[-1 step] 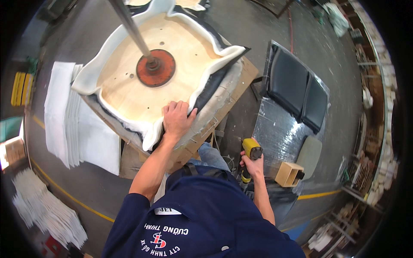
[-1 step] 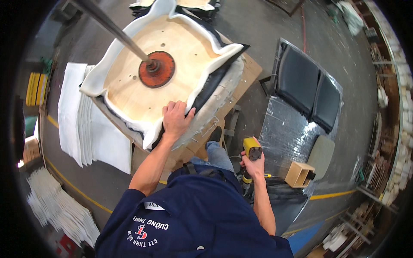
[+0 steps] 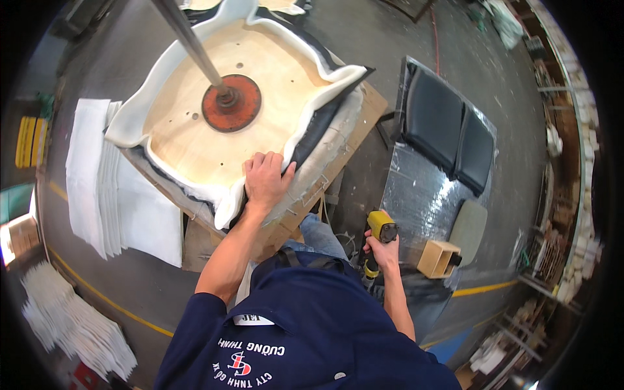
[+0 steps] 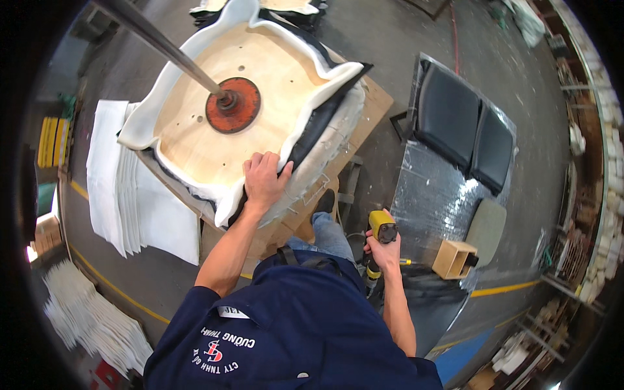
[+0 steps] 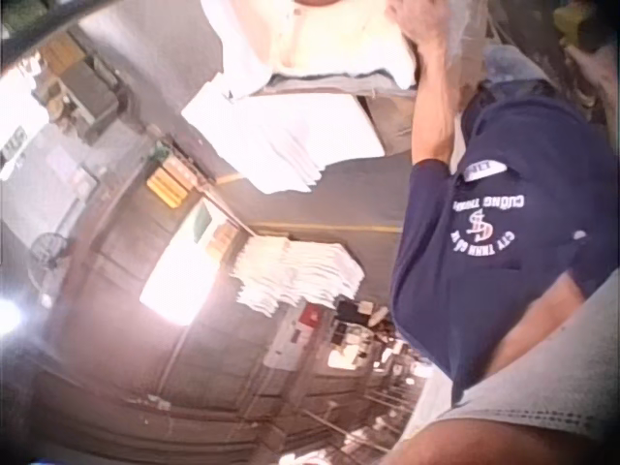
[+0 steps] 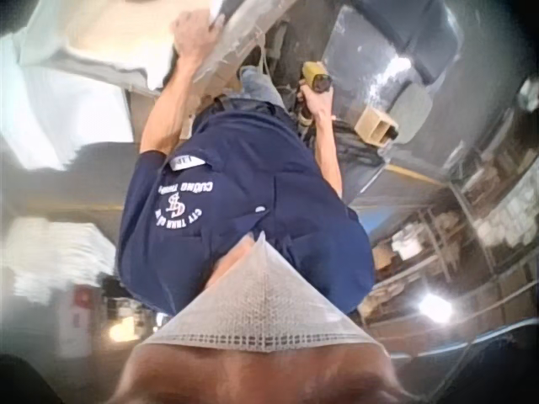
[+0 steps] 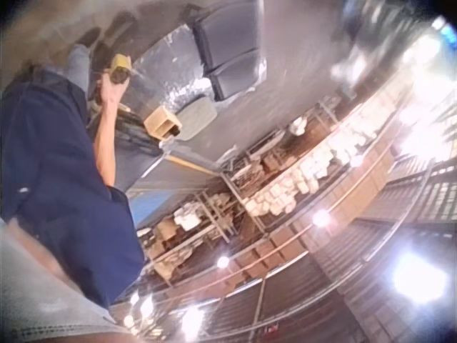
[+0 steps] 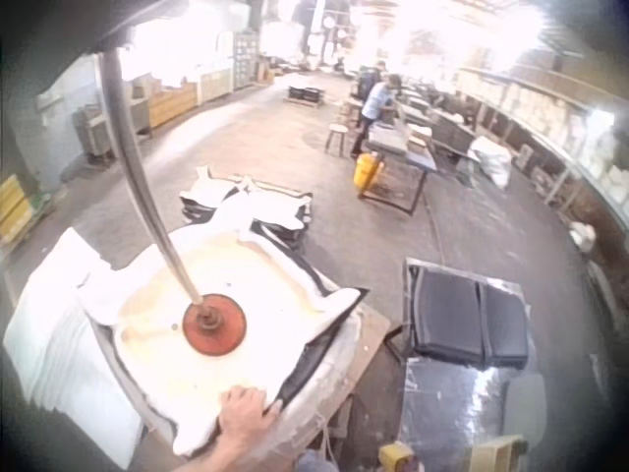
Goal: The person uses a yellow pneumatic staple gun to attach a white fabric cover to a beige foam seat cushion on a workbench. After stapling the edges, the person flips the cushion over and places a dark gray fabric cover on top.
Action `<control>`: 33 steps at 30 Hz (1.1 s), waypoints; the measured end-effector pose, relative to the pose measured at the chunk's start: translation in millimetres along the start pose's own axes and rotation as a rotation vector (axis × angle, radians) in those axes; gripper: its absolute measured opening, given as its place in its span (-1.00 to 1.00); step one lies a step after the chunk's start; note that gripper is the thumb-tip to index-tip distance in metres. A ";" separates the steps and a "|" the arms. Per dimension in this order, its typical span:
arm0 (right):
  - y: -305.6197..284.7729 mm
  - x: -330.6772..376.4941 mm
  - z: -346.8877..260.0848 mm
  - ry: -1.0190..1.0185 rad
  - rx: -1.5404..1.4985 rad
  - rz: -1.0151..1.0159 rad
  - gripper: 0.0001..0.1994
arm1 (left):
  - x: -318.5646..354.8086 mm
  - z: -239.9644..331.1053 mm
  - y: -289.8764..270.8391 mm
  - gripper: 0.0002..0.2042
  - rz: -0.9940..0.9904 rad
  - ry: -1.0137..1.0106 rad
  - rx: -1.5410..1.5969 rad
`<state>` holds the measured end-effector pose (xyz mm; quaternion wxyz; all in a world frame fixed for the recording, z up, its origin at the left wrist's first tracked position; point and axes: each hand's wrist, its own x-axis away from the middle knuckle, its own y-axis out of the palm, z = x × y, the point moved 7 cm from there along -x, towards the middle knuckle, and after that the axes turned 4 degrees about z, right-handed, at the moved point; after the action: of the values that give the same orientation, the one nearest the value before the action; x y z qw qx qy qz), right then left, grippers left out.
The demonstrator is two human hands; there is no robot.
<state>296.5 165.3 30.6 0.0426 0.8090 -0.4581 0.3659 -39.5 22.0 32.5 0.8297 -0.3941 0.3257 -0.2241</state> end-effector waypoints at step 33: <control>-399.8 164.2 152.0 -1.260 -1.675 -0.217 -0.03 | 273.9 581.7 172.3 -0.39 -2.222 -0.104 0.743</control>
<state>740.7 217.8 129.9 0.3745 0.6018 -0.4290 -0.5600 585.8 246.9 72.7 0.2545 -0.2040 -0.3174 -0.8904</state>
